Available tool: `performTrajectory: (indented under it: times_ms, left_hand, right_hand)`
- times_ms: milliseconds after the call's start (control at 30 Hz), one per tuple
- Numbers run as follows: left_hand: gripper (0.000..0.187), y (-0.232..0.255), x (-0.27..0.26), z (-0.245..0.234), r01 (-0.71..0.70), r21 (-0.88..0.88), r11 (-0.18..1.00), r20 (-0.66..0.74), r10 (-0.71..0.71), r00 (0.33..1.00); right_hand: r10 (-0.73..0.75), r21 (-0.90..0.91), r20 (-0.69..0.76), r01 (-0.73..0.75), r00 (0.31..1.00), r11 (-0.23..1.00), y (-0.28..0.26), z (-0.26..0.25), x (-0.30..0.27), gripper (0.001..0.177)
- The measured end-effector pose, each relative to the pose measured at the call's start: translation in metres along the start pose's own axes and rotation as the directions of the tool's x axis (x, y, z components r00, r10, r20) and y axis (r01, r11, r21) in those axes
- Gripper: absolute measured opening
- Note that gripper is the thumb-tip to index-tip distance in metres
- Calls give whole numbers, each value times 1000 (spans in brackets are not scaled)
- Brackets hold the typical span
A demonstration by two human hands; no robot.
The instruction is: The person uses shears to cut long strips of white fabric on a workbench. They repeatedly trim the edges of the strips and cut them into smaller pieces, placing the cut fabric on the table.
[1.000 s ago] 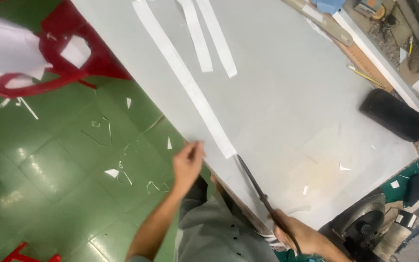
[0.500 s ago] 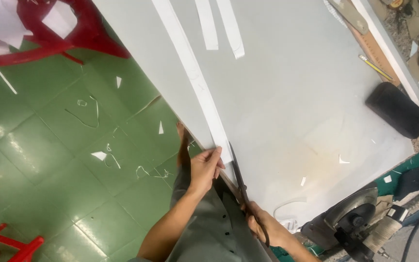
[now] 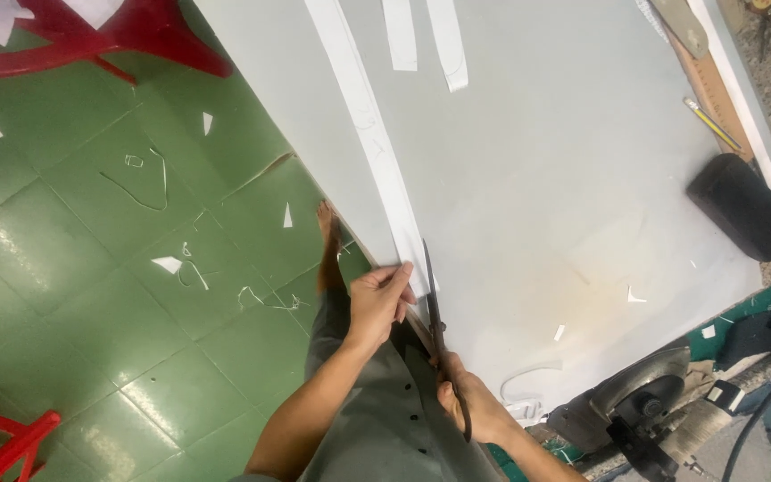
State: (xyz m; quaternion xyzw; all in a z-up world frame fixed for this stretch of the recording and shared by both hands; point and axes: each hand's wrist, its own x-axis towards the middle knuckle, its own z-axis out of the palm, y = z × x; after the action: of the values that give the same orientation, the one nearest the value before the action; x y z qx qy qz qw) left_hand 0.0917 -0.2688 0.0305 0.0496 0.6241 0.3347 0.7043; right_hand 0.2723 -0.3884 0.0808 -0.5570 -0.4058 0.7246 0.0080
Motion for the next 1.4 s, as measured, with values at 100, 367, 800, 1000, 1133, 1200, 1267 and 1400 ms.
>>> performTrajectory:
  times_ms: [100,367,800,1000,1133,1200,1267,1400]
  left_hand:
    - [26,1,0,0,-3,13,1000,6,3,1000]
    - [26,-6,3,-2,-22,-3,1000,10,22,1000]
    - [25,-10,4,-3,-52,-19,998,33,53,998]
    - [26,-5,0,-3,-124,51,991,42,122,992]
    - [26,-5,1,-3,-115,62,991,28,113,993]
    - [26,-4,0,-3,-130,74,989,42,127,991]
    - [26,-4,1,-3,-138,99,985,41,135,990]
    - [28,2,1,-3,-39,69,997,33,36,999]
  right_hand:
    - [-91,0,-47,91,995,996,0,2,-2,73]
    - [-22,-43,-61,19,998,999,-6,2,-4,81]
    - [-99,-117,-83,89,992,989,-9,-6,-8,69]
    - [-44,-161,-86,29,995,987,3,-11,-7,75]
    - [-137,-187,-88,119,987,975,0,-15,-9,64]
    - [-110,-197,-98,89,989,976,4,-16,-8,65]
    - [-114,-179,-84,98,990,979,5,-20,-10,65]
    - [12,-92,143,1,990,996,8,-44,-16,66]
